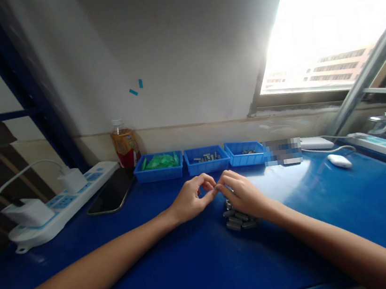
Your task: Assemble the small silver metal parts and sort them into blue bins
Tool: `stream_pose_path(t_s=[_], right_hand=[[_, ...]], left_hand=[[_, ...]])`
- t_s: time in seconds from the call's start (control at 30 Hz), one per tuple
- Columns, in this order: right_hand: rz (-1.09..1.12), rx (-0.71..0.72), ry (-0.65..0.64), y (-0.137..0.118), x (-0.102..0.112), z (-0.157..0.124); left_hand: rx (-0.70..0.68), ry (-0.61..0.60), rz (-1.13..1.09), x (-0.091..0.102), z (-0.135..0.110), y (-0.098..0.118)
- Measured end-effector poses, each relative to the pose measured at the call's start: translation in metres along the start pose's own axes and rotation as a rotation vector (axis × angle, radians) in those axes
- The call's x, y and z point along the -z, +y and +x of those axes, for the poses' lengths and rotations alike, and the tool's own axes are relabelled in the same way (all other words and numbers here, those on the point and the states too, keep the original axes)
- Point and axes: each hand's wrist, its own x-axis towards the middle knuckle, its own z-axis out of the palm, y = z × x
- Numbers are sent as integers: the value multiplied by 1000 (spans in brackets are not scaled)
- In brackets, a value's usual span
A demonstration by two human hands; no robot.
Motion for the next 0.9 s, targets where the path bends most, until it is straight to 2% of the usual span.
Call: stream_pose_path(t_s=[0.17,0.27,0.47,0.57,0.67,0.77,0.9], right_hand=[[39,-4,8,-1,3,-2],[52,50,-5,-1,4,-3],[13,102,22,-2,3,-2],[-13,84,59,-4,4,-1],[-19,33,92,-5,4,0],[-12,4,86,-5,4,0],[-16,8,52,-4,2,1]], left_hand=[[73,-13,-59,2,2,1],[103,-26,-118,3,3,4],[66,-75,-132,5,3,3],[69,-27,-139,2,2,0],[14,44,-69,0,0,-2],[-78,36,58,-2,-3,0],[-61,23,96,0,-2,4]])
